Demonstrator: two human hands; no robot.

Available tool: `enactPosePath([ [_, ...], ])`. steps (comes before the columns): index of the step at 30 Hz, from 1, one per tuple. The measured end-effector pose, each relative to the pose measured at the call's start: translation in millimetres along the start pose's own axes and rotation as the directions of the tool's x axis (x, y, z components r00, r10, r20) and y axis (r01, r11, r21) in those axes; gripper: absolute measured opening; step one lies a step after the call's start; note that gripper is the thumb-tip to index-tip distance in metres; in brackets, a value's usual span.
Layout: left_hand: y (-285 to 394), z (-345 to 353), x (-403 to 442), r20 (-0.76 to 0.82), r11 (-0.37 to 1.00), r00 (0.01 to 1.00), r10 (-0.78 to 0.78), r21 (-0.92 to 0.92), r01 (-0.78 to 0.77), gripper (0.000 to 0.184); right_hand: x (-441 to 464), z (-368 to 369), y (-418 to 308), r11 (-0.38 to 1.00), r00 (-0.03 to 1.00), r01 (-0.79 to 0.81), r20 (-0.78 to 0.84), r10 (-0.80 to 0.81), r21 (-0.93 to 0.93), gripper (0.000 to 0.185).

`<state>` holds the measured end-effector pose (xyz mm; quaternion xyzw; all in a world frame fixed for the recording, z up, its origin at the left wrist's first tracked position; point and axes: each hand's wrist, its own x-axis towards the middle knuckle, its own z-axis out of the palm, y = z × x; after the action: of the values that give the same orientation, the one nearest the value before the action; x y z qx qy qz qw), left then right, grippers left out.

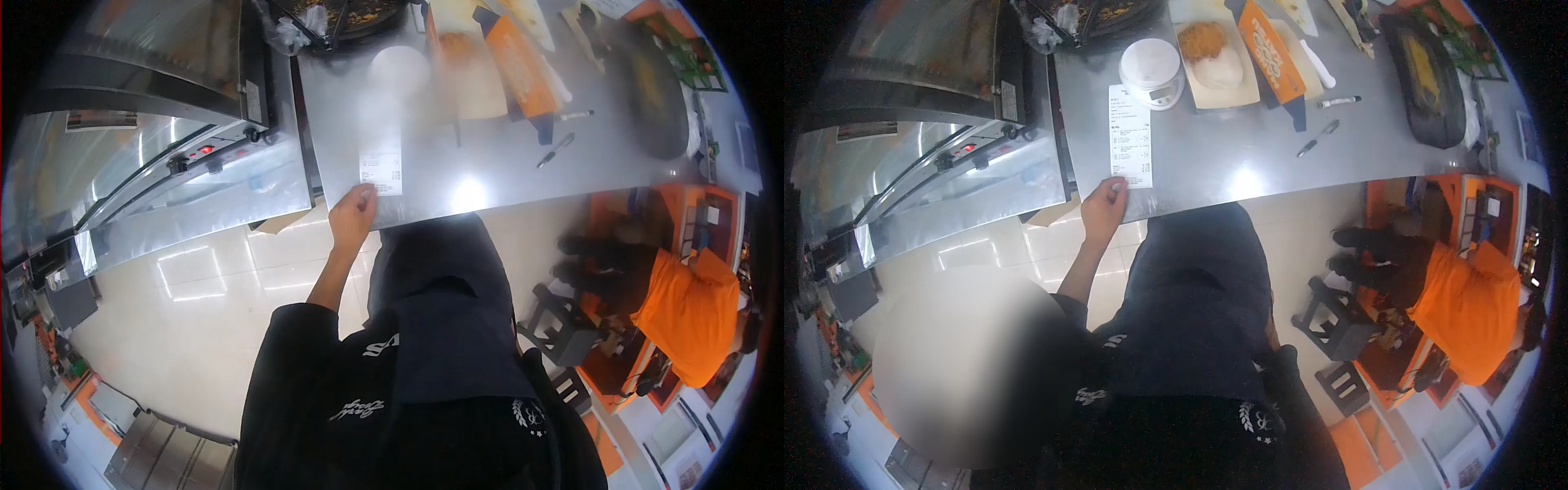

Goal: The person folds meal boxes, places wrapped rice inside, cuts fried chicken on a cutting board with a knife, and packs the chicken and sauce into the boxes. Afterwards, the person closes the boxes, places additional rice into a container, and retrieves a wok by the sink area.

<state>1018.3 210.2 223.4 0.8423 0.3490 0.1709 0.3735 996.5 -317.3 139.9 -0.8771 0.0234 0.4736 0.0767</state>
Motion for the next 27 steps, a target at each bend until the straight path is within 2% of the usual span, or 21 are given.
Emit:
enactPosePath([
  [7,6,2,-3,-0.021,0.998,0.999,-0.043,0.036,0.044,0.014,16,-1,6,0.998,0.999,0.035,-0.005,-0.035,0.056,0.033],
  [9,0,8,-6,-0.103,1.000,0.995,-0.014,0.021,0.016,0.015,28,-1,13,0.994,0.998,0.067,-0.021,-0.065,0.089,0.033],
  [11,-10,7,-12,0.020,0.998,0.999,-0.041,0.046,0.040,0.018,52,-4,17,0.982,0.993,0.098,-0.082,-0.086,0.162,0.034],
  [12,-13,7,-14,0.039,1.000,0.999,-0.004,0.016,0.003,0.016,65,-14,12,0.971,0.989,0.105,-0.124,-0.079,0.214,0.034],
  [13,13,3,-18,0.011,0.982,0.993,-0.120,-0.148,0.121,0.015,84,-17,15,0.953,0.983,0.120,-0.166,-0.076,0.278,0.035],
  [14,29,13,-22,-0.155,0.938,0.984,-0.093,-0.345,0.034,0.011,101,-32,11,0.928,0.978,0.117,-0.203,-0.046,0.354,0.035],
  [15,37,6,-23,-0.119,0.991,0.992,0.040,-0.119,-0.054,0.012,122,-47,13,0.894,0.971,0.118,-0.237,-0.014,0.432,0.036],
  [16,81,20,-17,-0.260,0.980,0.965,0.045,-0.176,-0.093,0.024,141,-68,12,0.866,0.968,0.120,-0.250,0.006,0.485,0.036],
  [17,106,29,-18,-0.256,0.996,0.963,0.083,0.050,-0.073,0.035,163,-78,31,0.892,0.954,0.235,-0.266,-0.136,0.386,0.036],
  [18,125,45,-22,-0.200,0.991,0.971,0.132,0.060,-0.123,0.039,228,-49,78,0.904,0.932,0.337,-0.227,-0.282,0.263,0.035],
  [19,148,67,-20,-0.152,0.983,0.973,0.176,0.073,-0.166,0.044,221,-85,74,0.895,0.888,0.423,-0.261,-0.379,0.140,0.030],
  [20,181,93,-17,-0.094,0.978,0.974,0.206,0.007,-0.207,0.044,221,-114,72,0.918,0.960,0.250,-0.203,-0.193,0.307,0.029],
  [21,216,117,-17,-0.030,0.969,0.971,0.239,-0.052,-0.240,0.044,230,-137,78,0.949,0.959,0.228,-0.221,-0.179,0.218,0.026],
  [22,246,152,-14,-0.007,0.950,0.958,0.285,-0.129,-0.284,0.043,271,-136,118,0.913,0.882,0.405,-0.282,-0.377,0.048,0.024],
  [23,268,187,-12,0.018,0.927,0.945,0.328,-0.200,-0.318,0.041,281,-157,124,0.840,0.956,0.111,-0.288,0.056,0.531,0.020],
  [24,284,225,-11,0.062,0.918,0.941,0.334,-0.246,-0.310,0.040,262,-200,137,0.883,0.886,0.329,-0.431,-0.168,0.334,0.018],
  [25,304,259,-11,0.108,0.909,0.934,0.341,-0.289,-0.299,0.038,268,-222,154,0.888,0.892,0.319,-0.420,-0.164,0.332,0.017],
  [26,345,279,-7,0.193,0.913,0.907,0.374,-0.249,-0.323,0.035,273,-246,169,0.892,0.898,0.309,-0.409,-0.160,0.330,0.016],
  [27,385,298,1,0.273,0.912,0.875,0.400,-0.215,-0.349,0.033,274,-270,185,0.803,0.881,0.345,-0.464,-0.097,0.486,0.016],
])
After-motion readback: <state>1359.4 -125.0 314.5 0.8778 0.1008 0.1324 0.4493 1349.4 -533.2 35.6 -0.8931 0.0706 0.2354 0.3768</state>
